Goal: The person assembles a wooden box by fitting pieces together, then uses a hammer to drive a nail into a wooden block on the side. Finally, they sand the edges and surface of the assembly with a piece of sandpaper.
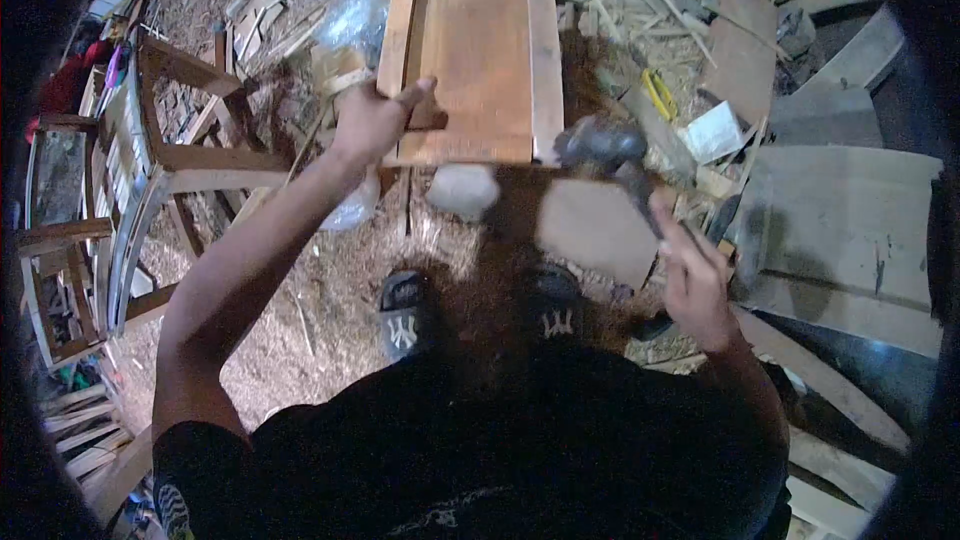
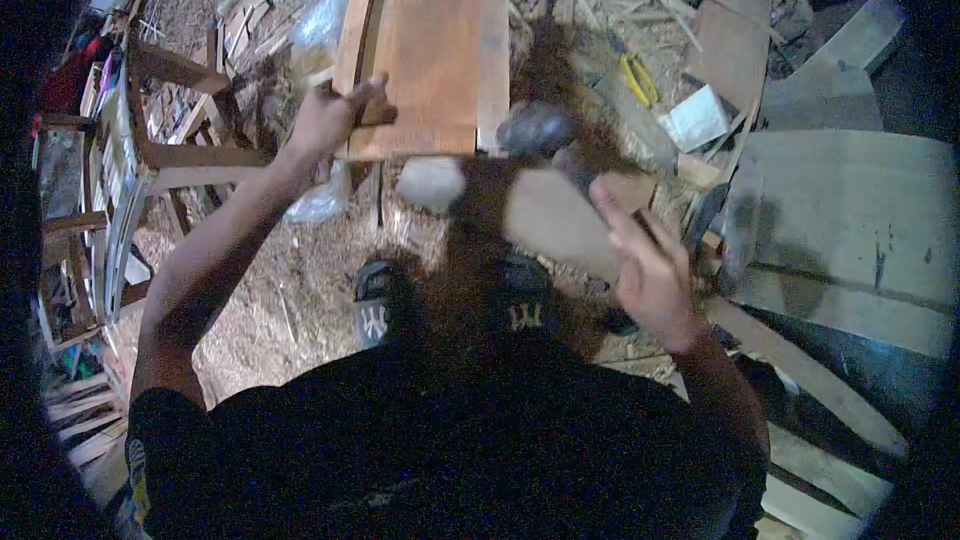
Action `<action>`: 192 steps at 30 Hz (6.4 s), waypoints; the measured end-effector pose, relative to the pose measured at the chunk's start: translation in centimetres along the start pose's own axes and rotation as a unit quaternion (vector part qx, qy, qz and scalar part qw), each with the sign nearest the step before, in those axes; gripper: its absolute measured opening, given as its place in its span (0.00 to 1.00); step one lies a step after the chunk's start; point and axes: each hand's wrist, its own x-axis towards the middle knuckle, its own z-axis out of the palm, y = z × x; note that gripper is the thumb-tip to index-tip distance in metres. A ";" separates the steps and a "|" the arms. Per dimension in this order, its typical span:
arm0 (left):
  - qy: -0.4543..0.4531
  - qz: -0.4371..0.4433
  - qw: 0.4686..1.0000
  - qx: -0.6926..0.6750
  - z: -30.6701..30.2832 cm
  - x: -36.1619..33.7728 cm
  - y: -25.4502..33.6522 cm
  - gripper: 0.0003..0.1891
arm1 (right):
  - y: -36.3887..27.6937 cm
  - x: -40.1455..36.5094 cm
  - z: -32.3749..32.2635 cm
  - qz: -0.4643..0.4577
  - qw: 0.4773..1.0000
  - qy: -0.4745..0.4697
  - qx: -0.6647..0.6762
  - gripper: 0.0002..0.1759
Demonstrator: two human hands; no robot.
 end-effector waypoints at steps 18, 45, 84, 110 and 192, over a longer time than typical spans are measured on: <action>-0.134 -0.181 0.908 -0.354 -3.5 2.0 1.6 0.24 | 12.8 0.8 3.8 0.342 0.938 0.044 0.023 0.19; -0.207 -0.205 0.912 -0.289 0.3 1.0 3.9 0.28 | -0.7 11.5 3.7 0.050 0.996 0.060 0.035 0.28; -0.201 -0.047 0.961 -0.184 -1.1 11.1 4.3 0.21 | 11.5 14.4 3.6 0.454 0.683 0.109 0.561 0.38; -0.064 -0.141 0.957 -0.244 -10.6 5.9 -4.6 0.17 | 22.4 19.0 4.2 0.534 0.766 0.103 0.343 0.26; -0.171 -0.042 0.954 -0.243 0.8 0.4 11.0 0.20 | 4.0 22.3 3.6 0.019 0.985 0.051 -0.162 0.35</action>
